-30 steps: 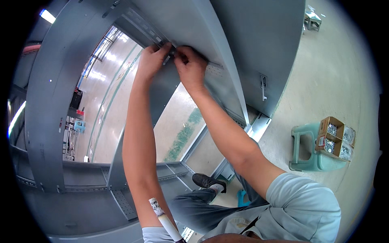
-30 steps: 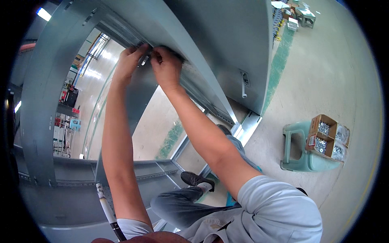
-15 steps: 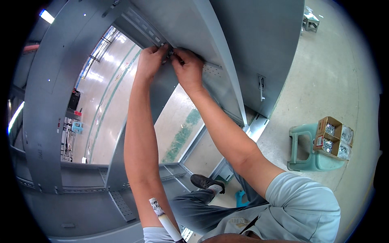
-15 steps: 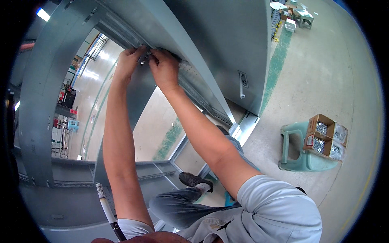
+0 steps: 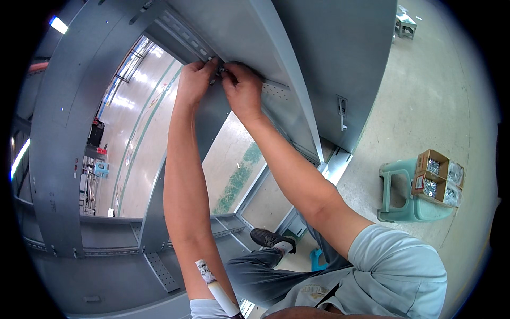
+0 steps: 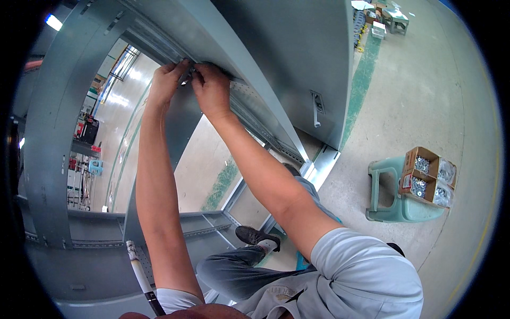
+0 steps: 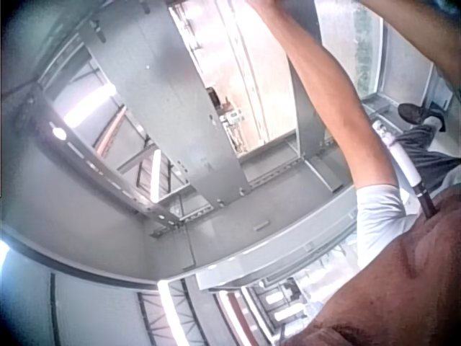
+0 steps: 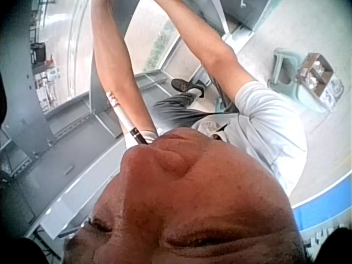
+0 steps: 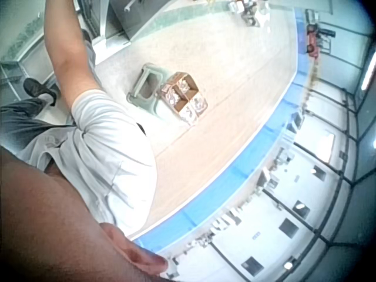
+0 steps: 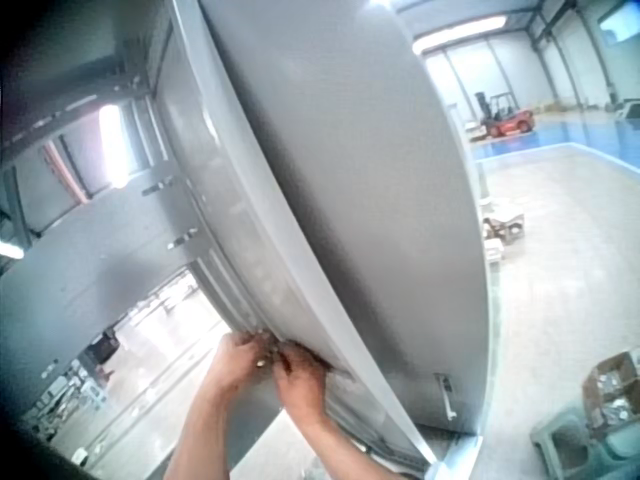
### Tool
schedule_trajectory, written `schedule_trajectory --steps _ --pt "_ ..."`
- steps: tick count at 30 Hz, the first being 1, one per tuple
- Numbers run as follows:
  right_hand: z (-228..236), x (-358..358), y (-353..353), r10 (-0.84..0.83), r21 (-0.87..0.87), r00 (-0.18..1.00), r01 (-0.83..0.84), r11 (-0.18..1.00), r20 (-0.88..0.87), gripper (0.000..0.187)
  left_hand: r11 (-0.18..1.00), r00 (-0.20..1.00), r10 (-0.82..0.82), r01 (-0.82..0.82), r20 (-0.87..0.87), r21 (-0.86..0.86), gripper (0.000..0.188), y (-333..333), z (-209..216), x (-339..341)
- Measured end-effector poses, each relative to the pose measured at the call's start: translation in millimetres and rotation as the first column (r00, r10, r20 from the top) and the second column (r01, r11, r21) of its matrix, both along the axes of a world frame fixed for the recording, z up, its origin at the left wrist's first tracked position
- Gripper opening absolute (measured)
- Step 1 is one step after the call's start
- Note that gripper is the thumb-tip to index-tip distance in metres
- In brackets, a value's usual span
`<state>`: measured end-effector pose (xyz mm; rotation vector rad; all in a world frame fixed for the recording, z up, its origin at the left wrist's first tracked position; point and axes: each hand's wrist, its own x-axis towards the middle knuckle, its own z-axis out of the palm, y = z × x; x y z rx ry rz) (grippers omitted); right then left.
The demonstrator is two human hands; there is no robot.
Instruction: The person sits on a stool and installs a metal shelf into a gray shelving unit. They align the shelf, insert bolts into the side rails, and tighten them by hand to secure the shelf in place.
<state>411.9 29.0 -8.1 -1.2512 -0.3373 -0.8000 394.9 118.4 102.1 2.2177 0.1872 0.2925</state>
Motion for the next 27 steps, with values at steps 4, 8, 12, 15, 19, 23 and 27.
schedule_trajectory --steps 4,8,12,15,19,23,27 --pt "-2 2 0 0.001 0.015 1.0 -0.001 1.0 -0.003 0.016 1.0 1.0 0.014 -0.014 -0.006 0.019 0.038 -8 3 -3" --pt "-2 1 2 0.016 0.01 1.0 -0.016 1.0 -0.008 0.018 1.0 1.0 0.01 -0.01 -0.001 0.01 0.037 1 -2 -1" --pt "-2 4 2 -0.097 0.01 0.994 0.096 0.995 0.056 0.019 0.999 1.0 0.013 -0.013 -0.003 0.038 0.037 0 -2 1" --pt "-2 3 3 -0.09 0.009 0.996 0.09 0.996 0.024 0.018 0.999 0.996 0.007 -0.009 0.089 0.032 0.04 -3 -6 -1" --pt "-2 2 3 -0.091 -0.011 0.996 0.091 0.996 0.001 0.018 1.0 0.995 -0.015 0.016 0.096 -0.006 0.04 0 -8 0" --pt "-4 5 4 -0.062 -0.004 0.998 0.062 0.998 0.007 0.018 0.999 0.995 -0.002 -0.001 0.096 0.032 0.04 -2 -6 -1" --pt "-3 4 6 -0.037 0.048 0.999 0.038 0.998 -0.032 0.018 1.0 1.0 0.005 -0.005 0.02 0.022 0.037 1 -4 1"
